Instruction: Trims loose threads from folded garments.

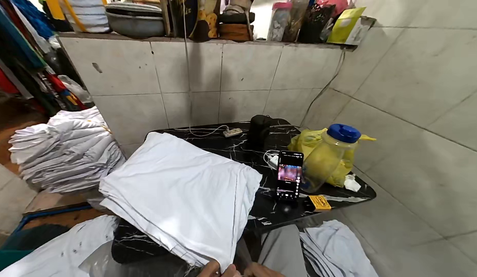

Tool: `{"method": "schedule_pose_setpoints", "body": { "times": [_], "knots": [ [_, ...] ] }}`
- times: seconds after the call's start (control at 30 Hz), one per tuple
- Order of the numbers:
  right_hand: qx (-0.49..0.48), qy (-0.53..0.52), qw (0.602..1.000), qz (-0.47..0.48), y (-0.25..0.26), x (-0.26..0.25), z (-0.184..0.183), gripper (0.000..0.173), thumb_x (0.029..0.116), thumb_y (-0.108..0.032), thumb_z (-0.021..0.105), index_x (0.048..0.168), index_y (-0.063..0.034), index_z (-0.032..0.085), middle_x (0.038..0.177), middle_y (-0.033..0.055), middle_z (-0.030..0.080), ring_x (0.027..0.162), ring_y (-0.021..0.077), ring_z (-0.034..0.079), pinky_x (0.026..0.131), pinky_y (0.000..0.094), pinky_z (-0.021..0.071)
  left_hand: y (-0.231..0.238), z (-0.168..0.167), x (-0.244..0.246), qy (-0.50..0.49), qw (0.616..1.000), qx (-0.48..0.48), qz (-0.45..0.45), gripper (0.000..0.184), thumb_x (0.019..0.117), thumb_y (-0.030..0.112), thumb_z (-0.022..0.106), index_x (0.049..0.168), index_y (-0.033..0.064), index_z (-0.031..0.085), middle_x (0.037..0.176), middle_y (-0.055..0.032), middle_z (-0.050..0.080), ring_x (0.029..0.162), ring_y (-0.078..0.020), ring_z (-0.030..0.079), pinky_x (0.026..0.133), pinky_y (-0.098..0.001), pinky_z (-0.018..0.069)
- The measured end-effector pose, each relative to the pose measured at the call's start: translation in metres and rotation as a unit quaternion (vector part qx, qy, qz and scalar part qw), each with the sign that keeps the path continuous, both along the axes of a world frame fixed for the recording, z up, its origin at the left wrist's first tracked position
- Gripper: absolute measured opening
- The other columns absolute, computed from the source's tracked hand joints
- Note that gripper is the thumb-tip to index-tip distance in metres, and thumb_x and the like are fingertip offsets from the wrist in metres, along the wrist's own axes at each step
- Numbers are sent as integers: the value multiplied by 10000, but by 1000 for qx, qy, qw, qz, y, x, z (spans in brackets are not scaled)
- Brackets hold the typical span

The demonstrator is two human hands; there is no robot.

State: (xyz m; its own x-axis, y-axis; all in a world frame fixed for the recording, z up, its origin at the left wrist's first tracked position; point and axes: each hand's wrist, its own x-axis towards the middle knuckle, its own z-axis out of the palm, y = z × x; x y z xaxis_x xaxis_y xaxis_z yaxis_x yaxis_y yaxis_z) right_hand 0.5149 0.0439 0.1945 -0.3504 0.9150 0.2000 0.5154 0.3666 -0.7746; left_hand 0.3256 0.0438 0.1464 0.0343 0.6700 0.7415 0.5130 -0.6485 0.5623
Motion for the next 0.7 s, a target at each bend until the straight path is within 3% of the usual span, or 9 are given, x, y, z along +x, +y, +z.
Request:
{"method": "schedule_pose_setpoints", "body": {
  "times": [0.07, 0.17, 0.3, 0.4, 0.47, 0.57, 0.7],
  "knots": [
    [-11, -44, 998, -31, 1, 8, 7, 388, 974, -367, 709, 1061, 11, 706, 881, 162, 720, 730, 261, 691, 672, 459, 573, 0, 2, -2, -68, 997, -21, -18, 133, 970, 87, 651, 969, 33, 773, 860, -121, 687, 790, -112, 650, 775, -199, 553],
    [1, -68, 997, -35, 2, 14, 11, 464, 940, -365, 750, 1205, 12, 693, 1016, 193, 720, 799, 281, 701, 715, 457, 585, 1, 6, -6, -134, 988, -57, -43, 128, 983, 102, 616, 933, 36, 714, 842, -71, 689, 782, -69, 619, 738, -178, 521],
    [62, -17, 998, -13, 1, 10, 5, 337, 980, -253, 713, 1151, 37, 709, 911, 195, 690, 752, 247, 674, 684, 374, 580, -1, 5, -9, -207, 970, -103, -72, 66, 997, 185, 645, 976, 131, 677, 902, 25, 672, 822, 6, 639, 745, -155, 557],
    [86, 7, 996, -11, 0, 2, 4, 323, 991, -249, 698, 1131, 42, 703, 940, 191, 736, 763, 217, 711, 699, 354, 595, -1, 7, -9, -246, 958, -119, -85, 108, 1020, 280, 627, 986, 181, 654, 938, 85, 641, 832, 57, 625, 739, -135, 562],
    [92, 3, 996, -14, -1, -3, 3, 323, 989, -254, 699, 1105, 48, 705, 931, 181, 750, 762, 213, 727, 701, 359, 604, -2, 9, -9, -258, 954, -125, -90, 160, 1031, 318, 601, 971, 173, 633, 936, 88, 608, 807, 67, 592, 719, -121, 533],
    [82, -9, 997, -9, -2, -9, 0, 320, 981, -270, 704, 1034, 45, 689, 801, 167, 714, 635, 227, 675, 587, 386, 565, -6, 11, -7, -270, 948, -141, -91, 185, 1030, 339, 594, 944, 179, 627, 942, 90, 598, 807, 66, 593, 718, -122, 537],
    [78, -12, 997, -21, -3, -21, 1, 327, 973, -276, 711, 1022, 46, 688, 784, 162, 706, 609, 218, 657, 562, 373, 551, -9, 7, -4, -253, 953, -128, -104, 129, 1014, 295, 637, 978, 174, 664, 994, 59, 635, 942, 26, 607, 842, -155, 524]
  ]
}}
